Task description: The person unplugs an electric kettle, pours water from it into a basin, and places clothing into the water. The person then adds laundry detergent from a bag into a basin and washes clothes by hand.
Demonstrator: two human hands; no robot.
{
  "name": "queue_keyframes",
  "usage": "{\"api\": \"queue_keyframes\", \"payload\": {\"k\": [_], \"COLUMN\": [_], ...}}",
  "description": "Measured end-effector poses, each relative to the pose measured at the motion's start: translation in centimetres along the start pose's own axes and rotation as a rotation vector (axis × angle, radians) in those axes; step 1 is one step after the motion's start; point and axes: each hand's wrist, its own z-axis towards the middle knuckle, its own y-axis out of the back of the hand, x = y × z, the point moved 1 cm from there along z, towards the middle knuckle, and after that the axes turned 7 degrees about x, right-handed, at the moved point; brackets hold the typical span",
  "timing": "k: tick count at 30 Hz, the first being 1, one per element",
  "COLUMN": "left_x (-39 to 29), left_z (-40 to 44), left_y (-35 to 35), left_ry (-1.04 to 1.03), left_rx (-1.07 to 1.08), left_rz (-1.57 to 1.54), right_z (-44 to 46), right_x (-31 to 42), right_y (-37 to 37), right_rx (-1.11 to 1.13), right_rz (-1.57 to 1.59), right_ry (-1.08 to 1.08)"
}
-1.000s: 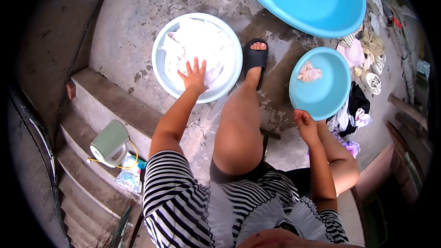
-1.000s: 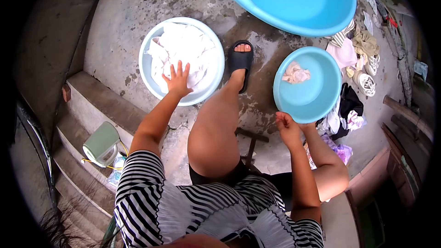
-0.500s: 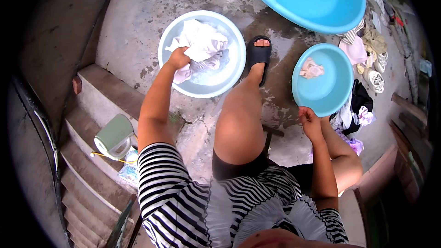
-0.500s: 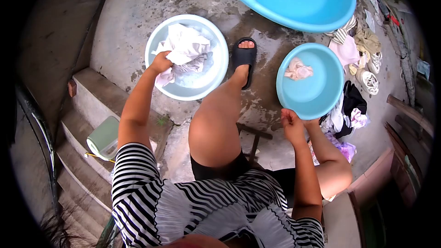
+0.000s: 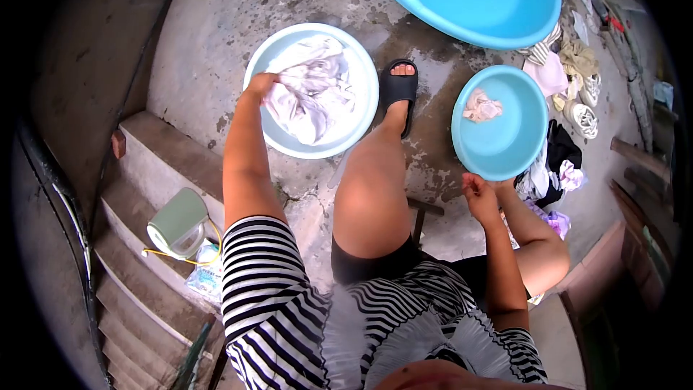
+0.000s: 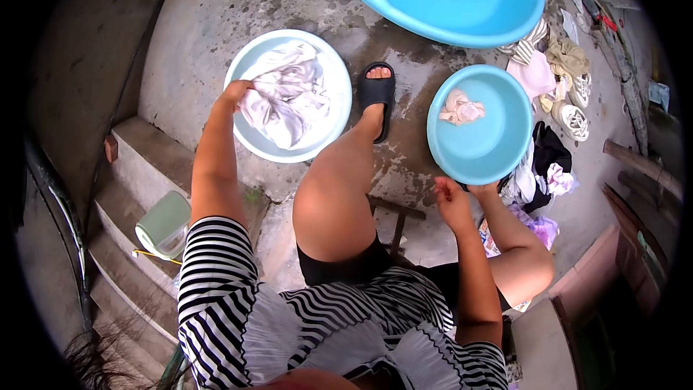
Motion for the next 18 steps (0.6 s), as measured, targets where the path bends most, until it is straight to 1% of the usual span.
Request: {"api": "queue_keyframes", "payload": {"k": [2,4,5,6,8,10,11,14,18], "left_x": [2.6,0.0,-1.0,-0.8,-0.1,0.0,0.3,2.6,2.8], "left_z": [6.4,2.0,0.3,0.3,-0.3,-0.4,0.6,6.3,8.4], "left_y": [0.9,-0.6,-1.4,-2.6,-5.5,-7.0,-7.4,-8.4,-9.3], "left_ry": [-0.231,-0.512,-0.53,-0.519,-0.304,-0.171,-0.122,-0.078,0.031], "left_rx": [-0.562,-1.014,-0.909,-0.899,-0.615,-0.453,-0.364,-0.218,-0.045], "left_rz": [0.413,0.725,0.762,0.819,0.778,0.852,0.809,0.699,0.804], "right_z": [0.1,0.6,0.7,0.9,1.5,2.1,2.3,1.9,1.4], "right_x": [0.4,0.5,0.6,0.6,-0.1,-0.8,-1.1,-0.2,0.3], "right_y": [0.1,-0.3,-0.5,-0.7,-1.1,-1.6,-1.8,-1.8,-1.8], "right_rx": [-0.013,-0.02,-0.028,-0.038,-0.012,-0.002,-0.003,0.006,0.024], "right_rz": [-0.058,-0.1,-0.111,-0.121,-0.075,-0.086,-0.121,-0.148,-0.132], "right_ry": [-0.015,-0.013,-0.008,-0.003,-0.013,-0.001,0.013,0.002,-0.011]}}
